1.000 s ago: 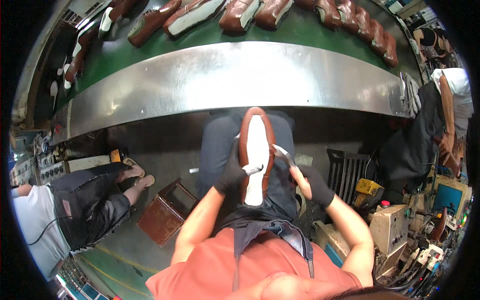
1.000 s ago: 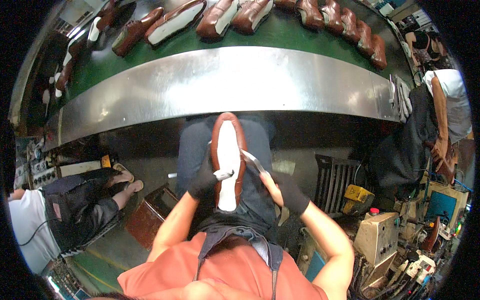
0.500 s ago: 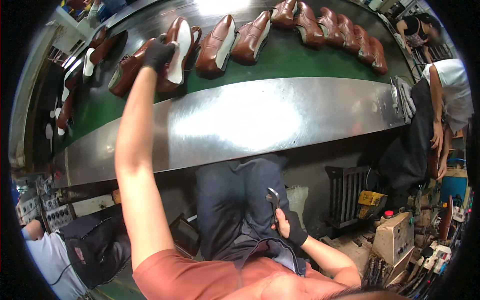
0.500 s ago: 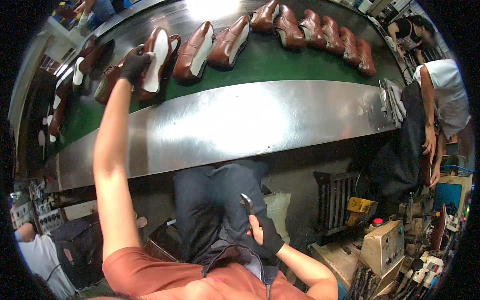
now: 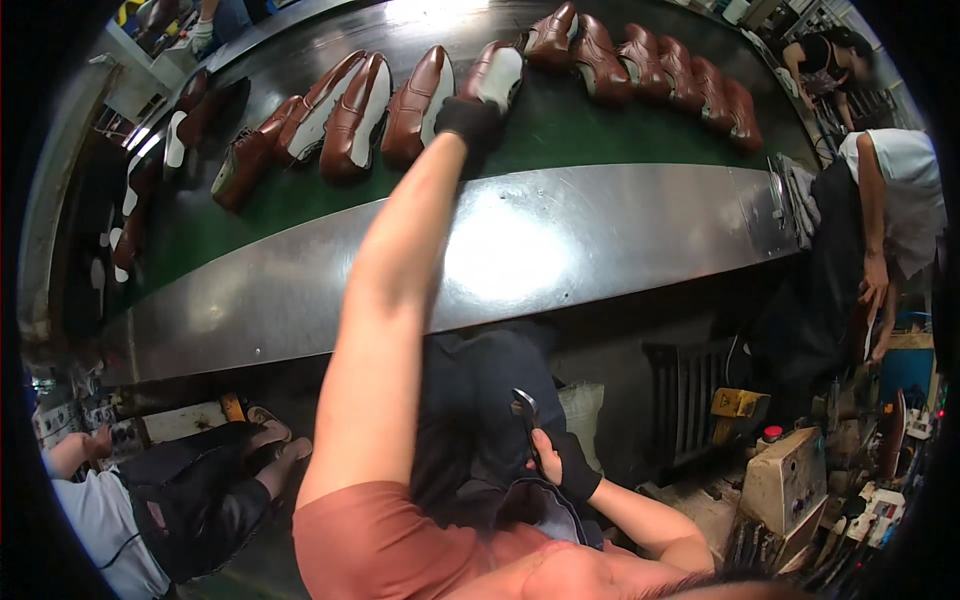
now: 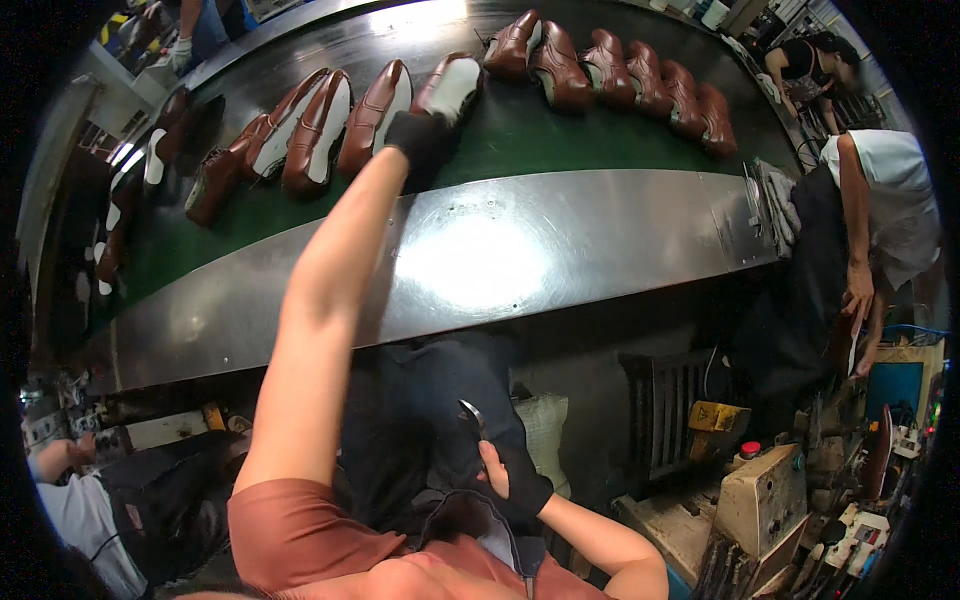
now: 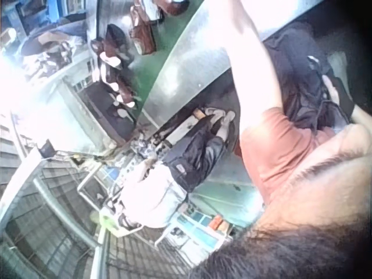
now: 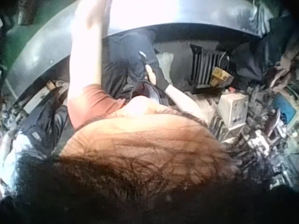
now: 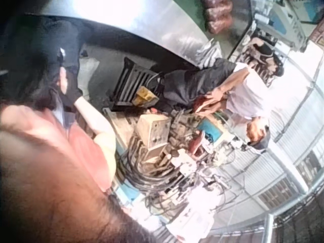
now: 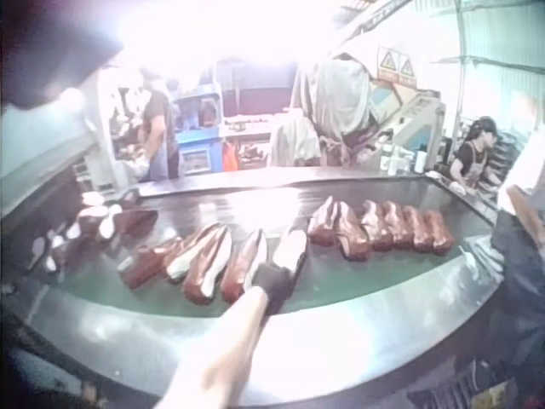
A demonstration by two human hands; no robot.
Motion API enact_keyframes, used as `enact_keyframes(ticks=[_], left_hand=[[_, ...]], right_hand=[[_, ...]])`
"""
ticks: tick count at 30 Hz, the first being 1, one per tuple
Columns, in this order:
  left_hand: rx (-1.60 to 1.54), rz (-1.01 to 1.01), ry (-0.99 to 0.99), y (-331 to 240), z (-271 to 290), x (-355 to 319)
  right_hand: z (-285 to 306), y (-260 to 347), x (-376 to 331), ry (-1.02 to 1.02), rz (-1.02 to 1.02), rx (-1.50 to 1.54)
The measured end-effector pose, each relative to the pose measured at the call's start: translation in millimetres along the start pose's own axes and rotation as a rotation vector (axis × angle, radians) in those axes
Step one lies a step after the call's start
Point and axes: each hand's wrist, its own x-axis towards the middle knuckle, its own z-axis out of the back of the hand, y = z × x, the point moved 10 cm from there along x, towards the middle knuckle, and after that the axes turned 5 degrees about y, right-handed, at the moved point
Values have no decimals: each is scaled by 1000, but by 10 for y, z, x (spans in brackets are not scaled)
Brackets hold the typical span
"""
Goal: The person uses a curved metal tool to scrape and trim the white sole of a brown shoe held on their lap. They repeatedly pick up shoes from a nearby conveyor belt, perform the trimming action, and place the shoes back on the belt.
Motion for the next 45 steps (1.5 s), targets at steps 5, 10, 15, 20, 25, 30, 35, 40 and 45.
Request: enact_keyframes(ticks=[5,10,15,20,25,30,35,40,45], left_hand=[[-1182,41,-117,325,126,-1609],[-1387,290,-574,918,399,-4326],[-956,145,-431,15,478,-4497],[-635,-80,-161,-780,322,-3943],[-1646,162,-58,-423,-430,-3723],[-1694,39,-89,-558,-577,-3683],[-1616,-4,-128,-409,-672,-3750],[-1615,38,-146,-464,-439,-3877],[-1561,125,73,-804,-198,-4716]], right_hand=[[132,-196,30,-104,16,178],[276,-438,-17,-134,-111,157],[278,-502,-18,-82,-51,131],[-6,-23,-394,53,-93,109],[-464,547,-565,238,121,-55],[-791,644,-105,206,109,490],[-810,450,-149,117,99,6],[-910,534,-169,-122,508,-358],[-970,123,-632,233,669,-553]])
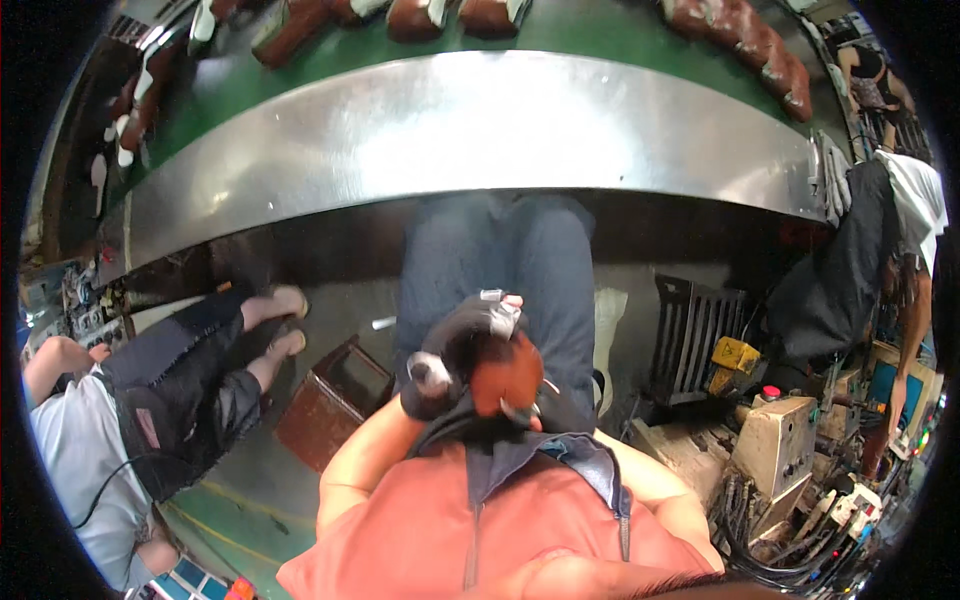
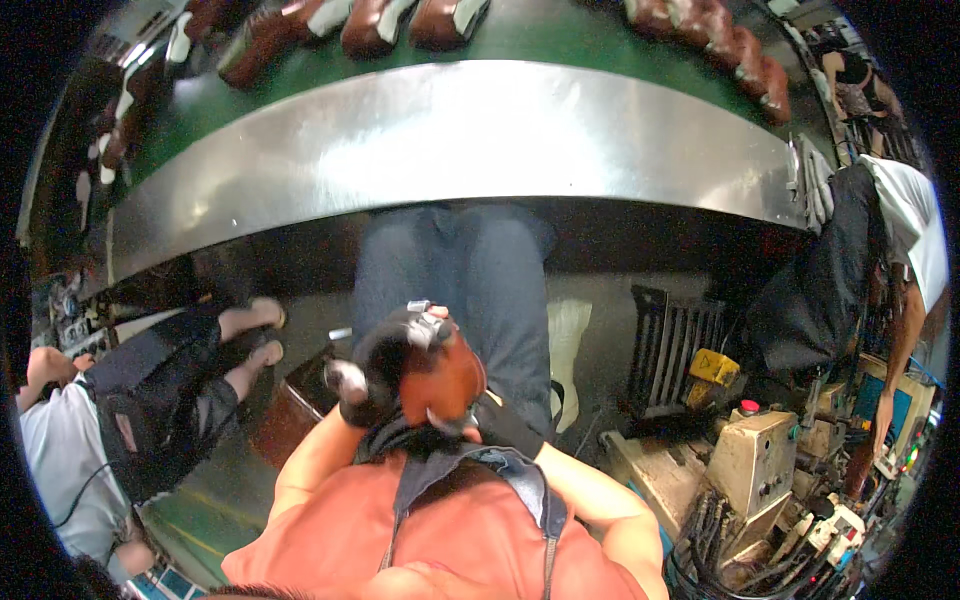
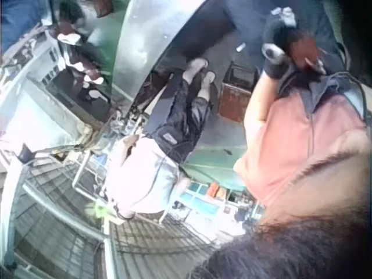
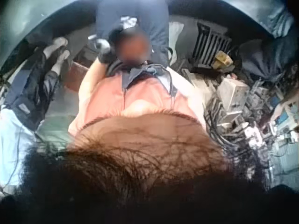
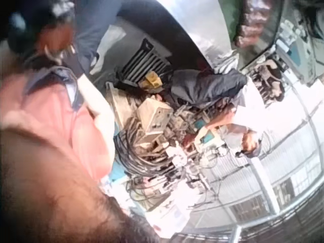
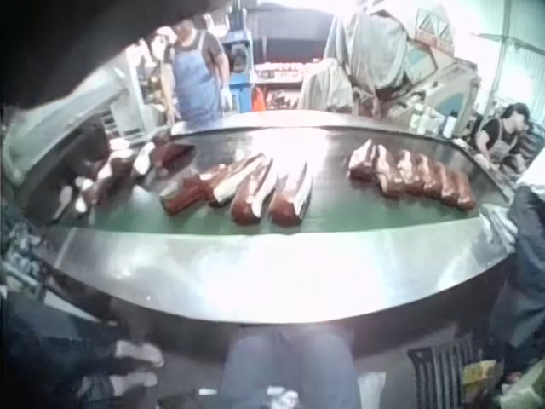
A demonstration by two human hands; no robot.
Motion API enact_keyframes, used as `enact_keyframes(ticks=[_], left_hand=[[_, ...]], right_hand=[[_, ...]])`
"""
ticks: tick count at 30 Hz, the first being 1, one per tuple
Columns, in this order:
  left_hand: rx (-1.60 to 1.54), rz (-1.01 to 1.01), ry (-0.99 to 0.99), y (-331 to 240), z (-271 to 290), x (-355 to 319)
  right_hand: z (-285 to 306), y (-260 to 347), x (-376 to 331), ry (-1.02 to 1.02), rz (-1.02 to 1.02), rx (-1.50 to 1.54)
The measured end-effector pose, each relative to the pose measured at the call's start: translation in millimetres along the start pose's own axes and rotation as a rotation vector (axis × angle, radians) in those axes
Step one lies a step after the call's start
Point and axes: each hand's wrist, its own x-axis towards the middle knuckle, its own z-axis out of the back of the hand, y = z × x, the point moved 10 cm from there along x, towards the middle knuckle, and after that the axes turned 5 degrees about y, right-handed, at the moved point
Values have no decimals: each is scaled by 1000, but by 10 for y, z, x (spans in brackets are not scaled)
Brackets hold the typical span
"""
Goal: The person uses a curved metal tool to scrape and trim the white sole of a brown shoe held on their lap. They repeatedly pick up shoes from a nearby conveyor belt, perform the trimming action, and place the shoes back on the belt.
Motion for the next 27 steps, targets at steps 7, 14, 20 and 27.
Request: enact_keyframes(ticks=[7,14,20,27], left_hand=[[224,-49,-31,172,-213,-405],[-177,73,-142,779,74,-253],[332,21,-105,-395,-196,-244],[400,-209,-74,-299,-315,-407]], right_hand=[[-176,-164,-764,134,103,-225],[34,-83,-502,76,211,-256],[185,259,-337,232,214,-217],[101,236,-536,253,266,-294]])
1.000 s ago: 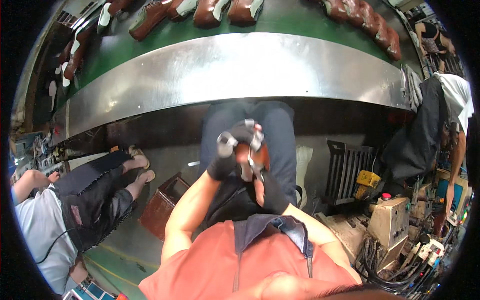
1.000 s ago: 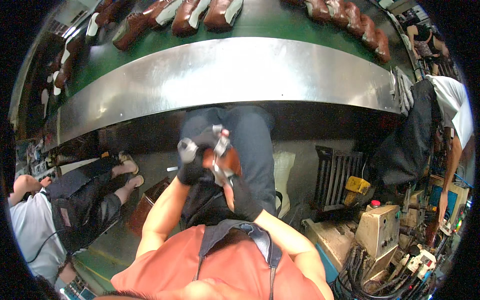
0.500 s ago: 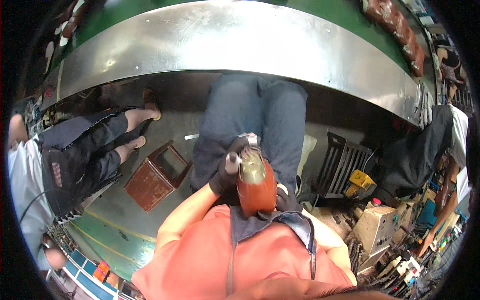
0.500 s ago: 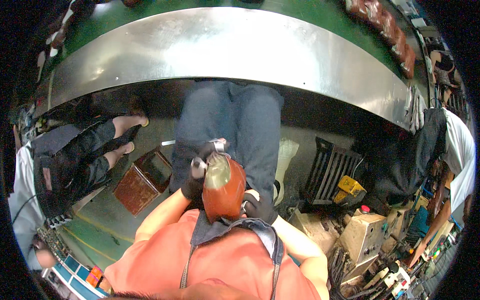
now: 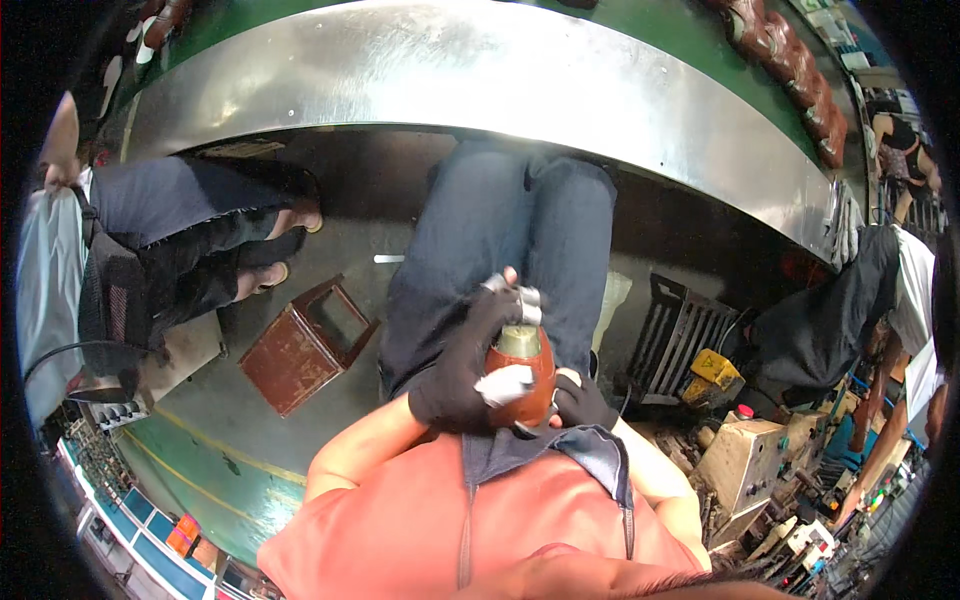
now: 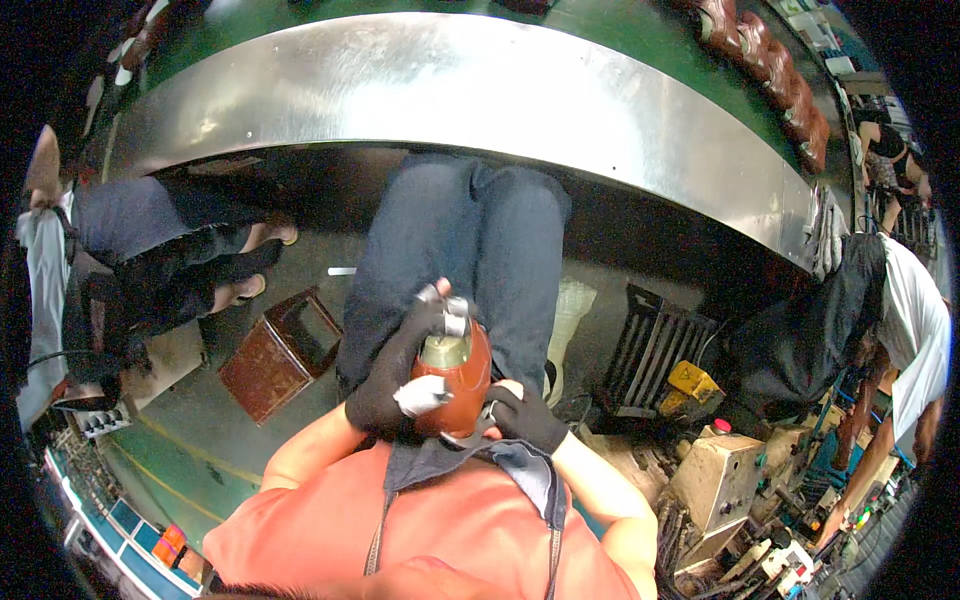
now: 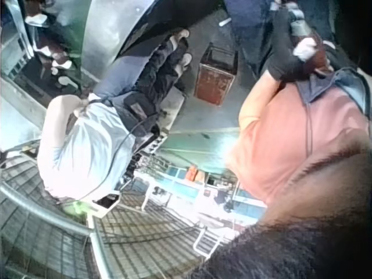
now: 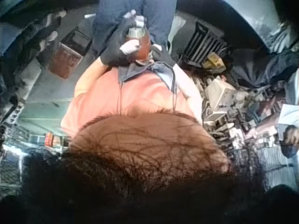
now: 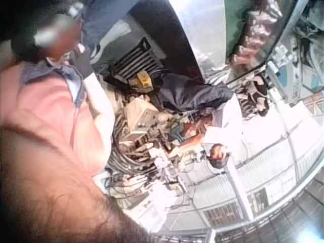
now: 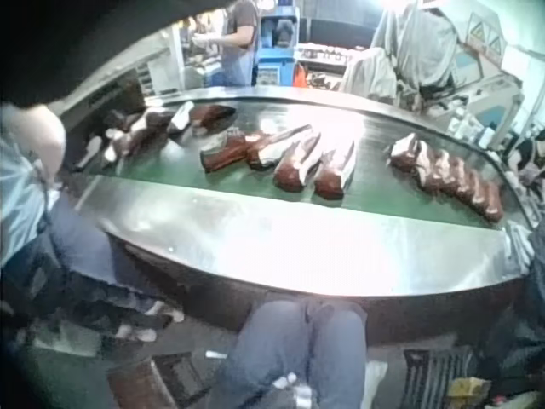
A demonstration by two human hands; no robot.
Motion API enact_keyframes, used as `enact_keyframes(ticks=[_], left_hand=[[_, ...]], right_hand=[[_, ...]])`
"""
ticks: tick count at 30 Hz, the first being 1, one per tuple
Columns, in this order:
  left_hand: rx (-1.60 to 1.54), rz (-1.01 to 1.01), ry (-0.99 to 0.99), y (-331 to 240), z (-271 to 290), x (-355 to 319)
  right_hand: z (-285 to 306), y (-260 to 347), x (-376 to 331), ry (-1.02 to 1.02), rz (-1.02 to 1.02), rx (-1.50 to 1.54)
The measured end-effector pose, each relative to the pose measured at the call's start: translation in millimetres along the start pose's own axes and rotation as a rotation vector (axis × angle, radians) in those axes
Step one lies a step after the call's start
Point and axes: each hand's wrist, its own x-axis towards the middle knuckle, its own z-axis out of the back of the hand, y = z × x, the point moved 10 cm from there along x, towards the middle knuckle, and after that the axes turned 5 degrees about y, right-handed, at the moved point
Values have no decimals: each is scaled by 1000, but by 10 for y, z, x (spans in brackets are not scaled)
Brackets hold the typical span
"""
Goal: The person uses a curved metal tool to scrape and trim the white sole of a brown shoe held on their lap. They repeatedly pick up shoes from a nearby conveyor belt, perform the trimming action, and place the shoes back on the belt.
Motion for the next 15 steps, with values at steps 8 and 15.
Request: enact_keyframes(ticks=[8,15], left_hand=[[-189,415,73,1380,159,130],[534,762,43,1208,93,374]], right_hand=[[793,-201,674,-241,-604,607],[449,-1401,456,-264,-949,812]])
